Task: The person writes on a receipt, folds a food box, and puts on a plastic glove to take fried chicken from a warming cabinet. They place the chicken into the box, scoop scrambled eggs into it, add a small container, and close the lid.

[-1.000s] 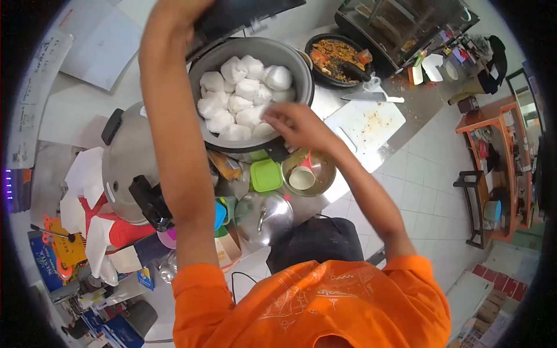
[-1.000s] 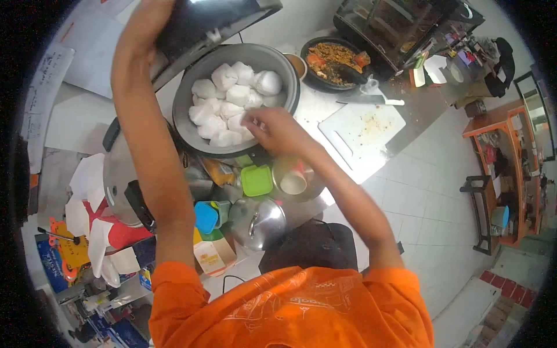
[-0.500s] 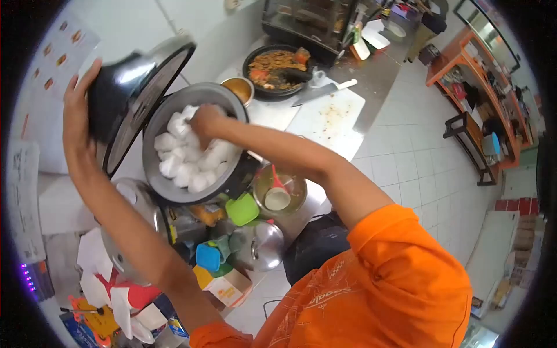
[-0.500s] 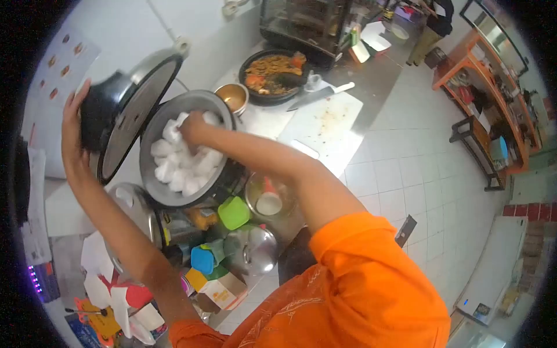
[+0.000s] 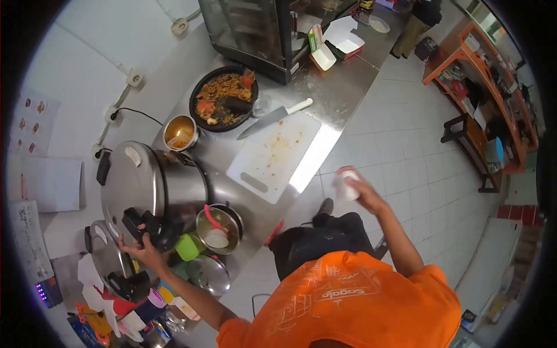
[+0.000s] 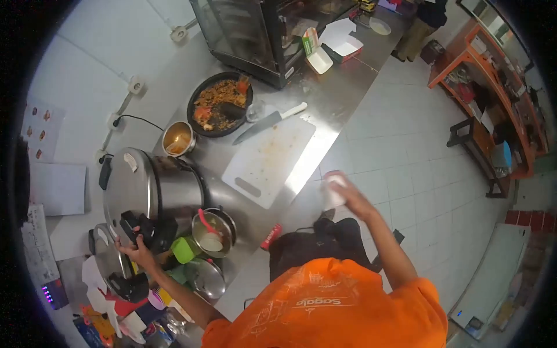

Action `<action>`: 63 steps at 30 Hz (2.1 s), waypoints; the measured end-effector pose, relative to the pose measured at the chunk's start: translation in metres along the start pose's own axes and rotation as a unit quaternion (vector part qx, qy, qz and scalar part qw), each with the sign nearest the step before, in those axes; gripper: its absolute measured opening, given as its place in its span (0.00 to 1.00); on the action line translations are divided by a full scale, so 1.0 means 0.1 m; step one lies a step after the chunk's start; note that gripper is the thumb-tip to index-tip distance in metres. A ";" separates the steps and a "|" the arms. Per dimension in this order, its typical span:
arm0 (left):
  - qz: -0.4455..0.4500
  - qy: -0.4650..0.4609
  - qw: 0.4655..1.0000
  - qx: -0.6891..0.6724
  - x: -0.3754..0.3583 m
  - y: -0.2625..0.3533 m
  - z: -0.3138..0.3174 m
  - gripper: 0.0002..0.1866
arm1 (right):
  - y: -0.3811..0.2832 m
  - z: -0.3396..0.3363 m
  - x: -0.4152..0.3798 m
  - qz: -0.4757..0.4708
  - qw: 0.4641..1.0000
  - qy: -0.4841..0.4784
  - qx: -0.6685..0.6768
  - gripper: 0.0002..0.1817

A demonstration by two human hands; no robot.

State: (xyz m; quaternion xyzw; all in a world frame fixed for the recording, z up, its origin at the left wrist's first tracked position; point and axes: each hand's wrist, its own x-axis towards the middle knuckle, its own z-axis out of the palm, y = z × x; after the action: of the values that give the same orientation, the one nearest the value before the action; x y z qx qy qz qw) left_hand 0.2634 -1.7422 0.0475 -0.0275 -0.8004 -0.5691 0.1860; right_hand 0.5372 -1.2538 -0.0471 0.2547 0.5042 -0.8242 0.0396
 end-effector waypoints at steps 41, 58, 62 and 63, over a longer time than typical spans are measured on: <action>-0.137 0.041 0.968 0.205 -0.78 -0.99 5.66 0.12 | -1.26 -1.97 4.45 -0.310 0.842 -0.172 -0.407 0.19; -0.156 0.157 0.975 0.038 -2.18 1.43 6.85 0.07 | -1.97 -2.33 3.37 -0.378 0.839 -0.089 -0.381 0.23; -0.101 0.105 0.988 0.056 -2.42 1.75 7.18 0.05 | -2.17 -2.54 3.18 -0.192 0.905 -0.268 -0.270 0.10; -0.069 0.088 0.992 0.059 -2.49 1.83 7.27 0.05 | -2.20 -2.62 3.34 0.050 0.912 -0.307 -0.266 0.14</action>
State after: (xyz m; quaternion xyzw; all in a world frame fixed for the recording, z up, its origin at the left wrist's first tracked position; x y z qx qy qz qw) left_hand 0.3475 -0.9668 -0.0750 0.0890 -0.8130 -0.5329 0.2170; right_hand 0.2759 -0.8595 -0.1169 -0.0061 0.6542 -0.6944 0.2997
